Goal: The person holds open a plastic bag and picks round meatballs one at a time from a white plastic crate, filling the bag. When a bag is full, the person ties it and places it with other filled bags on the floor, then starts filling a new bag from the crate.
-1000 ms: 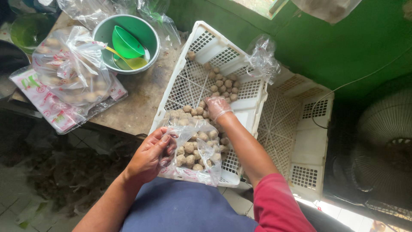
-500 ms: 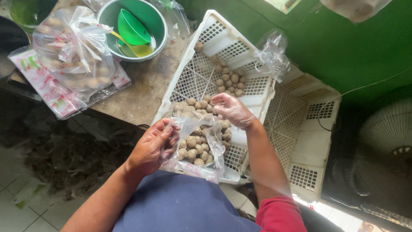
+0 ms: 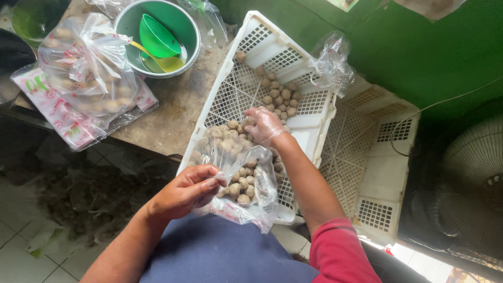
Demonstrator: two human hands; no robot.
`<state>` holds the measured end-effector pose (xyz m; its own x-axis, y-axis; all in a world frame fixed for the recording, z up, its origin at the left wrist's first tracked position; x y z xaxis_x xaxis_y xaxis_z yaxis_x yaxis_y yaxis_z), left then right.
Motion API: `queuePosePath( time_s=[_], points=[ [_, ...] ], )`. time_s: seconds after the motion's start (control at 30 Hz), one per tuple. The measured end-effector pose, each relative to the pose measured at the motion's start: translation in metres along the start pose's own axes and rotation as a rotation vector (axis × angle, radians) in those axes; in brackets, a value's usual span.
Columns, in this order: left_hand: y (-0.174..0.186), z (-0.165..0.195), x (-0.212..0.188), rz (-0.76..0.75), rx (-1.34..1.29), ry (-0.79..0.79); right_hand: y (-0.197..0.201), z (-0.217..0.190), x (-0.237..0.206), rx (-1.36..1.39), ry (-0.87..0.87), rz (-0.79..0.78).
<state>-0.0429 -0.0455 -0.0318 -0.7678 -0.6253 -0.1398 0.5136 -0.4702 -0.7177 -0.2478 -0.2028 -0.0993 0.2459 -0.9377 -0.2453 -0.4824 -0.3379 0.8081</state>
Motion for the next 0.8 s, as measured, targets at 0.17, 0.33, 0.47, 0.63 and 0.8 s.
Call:
queuePosePath(
  time_s=[0.17,0.33,0.47,0.63,0.8],
  points=[
    [-0.003,0.002,0.0,-0.004,0.002,0.009,-0.013,-0.008,0.021,-0.267,-0.034,-0.028],
    [-0.002,0.003,0.001,0.011,-0.026,0.011,-0.014,-0.024,0.017,-0.267,0.347,0.128],
    [-0.003,0.004,0.004,0.008,-0.039,-0.006,-0.034,-0.008,0.026,-0.295,0.398,0.044],
    [0.004,0.012,0.002,0.109,-0.163,-0.126,-0.001,0.016,0.017,0.388,-0.065,0.09],
    [0.011,0.015,0.002,0.185,-0.241,-0.184,0.087,-0.08,-0.087,1.498,0.438,-0.231]
  ],
)
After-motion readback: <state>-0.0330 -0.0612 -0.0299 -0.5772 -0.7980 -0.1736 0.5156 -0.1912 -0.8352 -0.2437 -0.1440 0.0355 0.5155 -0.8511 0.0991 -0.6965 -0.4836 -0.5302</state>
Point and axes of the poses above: each hand's wrist, its own x-axis towards the middle knuckle, its own y-axis out of the back of the hand, z = x × y, the point moved 8 cm from there along x, towards the middle knuckle, and after that the axes turned 2 degrees about x, right-handed, at the moved point
